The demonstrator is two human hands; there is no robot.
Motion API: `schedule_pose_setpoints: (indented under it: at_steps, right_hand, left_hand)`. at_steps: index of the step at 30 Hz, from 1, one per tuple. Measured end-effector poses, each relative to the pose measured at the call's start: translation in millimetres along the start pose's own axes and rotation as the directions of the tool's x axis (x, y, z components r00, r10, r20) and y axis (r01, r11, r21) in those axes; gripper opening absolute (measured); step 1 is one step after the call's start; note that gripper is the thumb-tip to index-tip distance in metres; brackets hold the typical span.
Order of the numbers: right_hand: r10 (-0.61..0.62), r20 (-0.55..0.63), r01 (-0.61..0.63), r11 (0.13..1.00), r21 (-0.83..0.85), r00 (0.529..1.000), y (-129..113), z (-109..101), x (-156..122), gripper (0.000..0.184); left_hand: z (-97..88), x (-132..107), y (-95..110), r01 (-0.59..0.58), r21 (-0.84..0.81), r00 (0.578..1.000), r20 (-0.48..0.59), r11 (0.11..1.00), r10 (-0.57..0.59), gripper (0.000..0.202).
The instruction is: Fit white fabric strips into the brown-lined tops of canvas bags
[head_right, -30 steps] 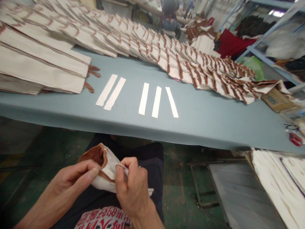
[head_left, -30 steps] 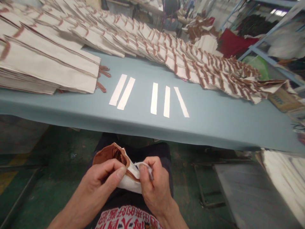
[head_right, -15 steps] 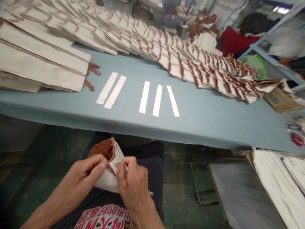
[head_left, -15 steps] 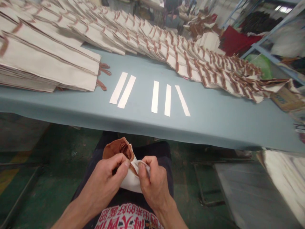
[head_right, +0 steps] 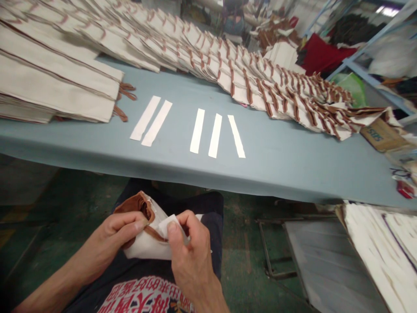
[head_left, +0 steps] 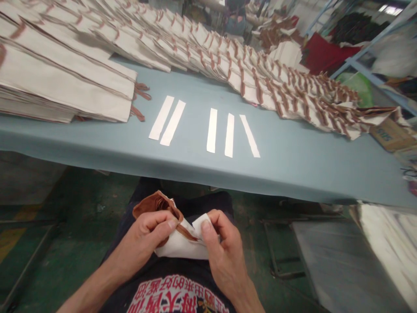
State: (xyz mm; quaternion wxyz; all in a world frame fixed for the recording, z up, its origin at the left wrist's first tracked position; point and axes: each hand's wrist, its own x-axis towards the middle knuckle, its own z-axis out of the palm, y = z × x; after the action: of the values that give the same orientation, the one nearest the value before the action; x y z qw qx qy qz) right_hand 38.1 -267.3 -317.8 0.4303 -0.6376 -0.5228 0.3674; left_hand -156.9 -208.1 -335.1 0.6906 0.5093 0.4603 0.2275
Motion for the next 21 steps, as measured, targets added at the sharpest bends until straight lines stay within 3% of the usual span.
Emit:
schedule_pose_setpoints:
  at_steps: [7, 21]
  right_hand:
    - [-0.120, 0.034, 0.118, 0.992, 0.049, 0.992, -8, 10, -6, 0.024]
    - [-0.034, 0.070, 0.028, 0.997, 0.078, 0.997, 3, 24, -8, 0.021]
  left_hand:
    - [1.0, 3, 1, -0.022, -0.007, 1.000, 0.002, 1.000, 0.022, 0.046]
    - [1.1, 1, -7, -0.017, -0.024, 1.000, 0.016, 1.000, 0.018, 0.046]
